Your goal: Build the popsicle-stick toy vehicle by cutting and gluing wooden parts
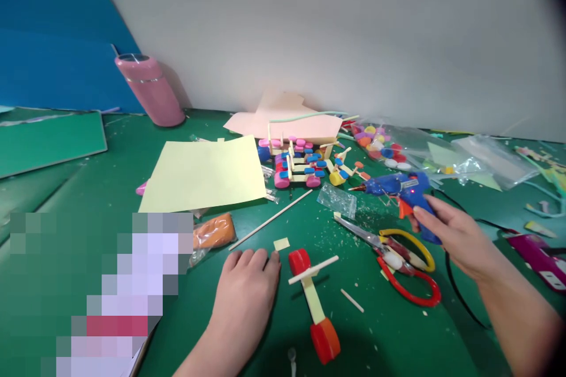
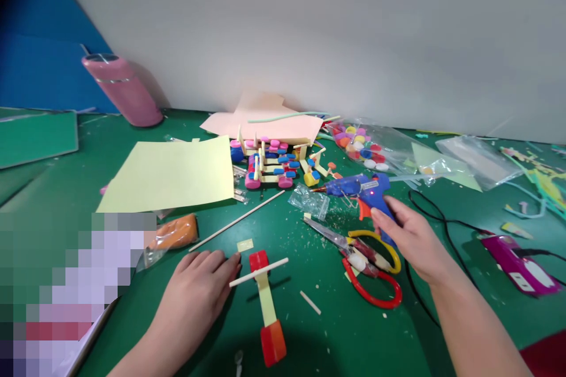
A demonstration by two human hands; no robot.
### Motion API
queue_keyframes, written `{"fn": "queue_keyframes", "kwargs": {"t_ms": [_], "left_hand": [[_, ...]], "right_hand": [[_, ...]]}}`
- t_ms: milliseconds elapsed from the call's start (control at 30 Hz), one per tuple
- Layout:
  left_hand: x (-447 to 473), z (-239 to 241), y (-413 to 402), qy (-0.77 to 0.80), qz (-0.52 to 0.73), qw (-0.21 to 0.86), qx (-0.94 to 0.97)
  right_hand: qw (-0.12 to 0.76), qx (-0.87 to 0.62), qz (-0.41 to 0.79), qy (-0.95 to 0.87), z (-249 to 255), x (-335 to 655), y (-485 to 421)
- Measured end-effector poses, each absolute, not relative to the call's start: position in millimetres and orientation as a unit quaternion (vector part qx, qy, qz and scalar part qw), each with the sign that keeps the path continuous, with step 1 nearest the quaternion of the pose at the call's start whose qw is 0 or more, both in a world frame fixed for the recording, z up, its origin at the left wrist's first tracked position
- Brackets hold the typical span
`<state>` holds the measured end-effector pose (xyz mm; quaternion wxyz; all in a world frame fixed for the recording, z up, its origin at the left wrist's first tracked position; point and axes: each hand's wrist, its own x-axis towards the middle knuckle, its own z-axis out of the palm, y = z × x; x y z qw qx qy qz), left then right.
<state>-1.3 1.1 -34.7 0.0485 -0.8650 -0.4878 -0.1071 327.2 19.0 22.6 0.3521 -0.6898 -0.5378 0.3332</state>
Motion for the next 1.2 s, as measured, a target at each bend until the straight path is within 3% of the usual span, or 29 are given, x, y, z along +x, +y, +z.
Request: {"fn": "queue_keyframes", "kwargs": {"t_ms": [67,233,433,800,967,1200], "left_hand": [[-0.7,-34.2,0.9,-0.491,-0.102,0.04,-0.864],[0.7,-34.4,0.8,-0.503,-0.091,0.03,-0.859],[1.2,-29.2,1.0,-0.513,-0.069,0.005,-0.855],[2.3,-30.1,-0.4,-0.525,-0.056,-0.019,-0.849],[0.7,-34.1,-0.7,-0.514,-0.073,0.008,-0.855],[1.8,-35.3,2.6,-0.499,-0.098,0.015,-0.861]], "right_hand": [[0.37,-0.711,0.321,-0.504,8.4,340.9,14.8],[0.28,-0.76,0.226,-0.542,-23.2,356.3,6.2],[0.25,-0.763,0.189,-0.565,-28.6,353.8,11.1],[0.237,-0.751,0.113,-0.606,-32.1,326.0,42.9],[0.29,-0.743,0.03,-0.602,-15.8,302.6,35.0],[0.297,-0.553,0.205,-0.751,3.5,233.3,42.6]]}}
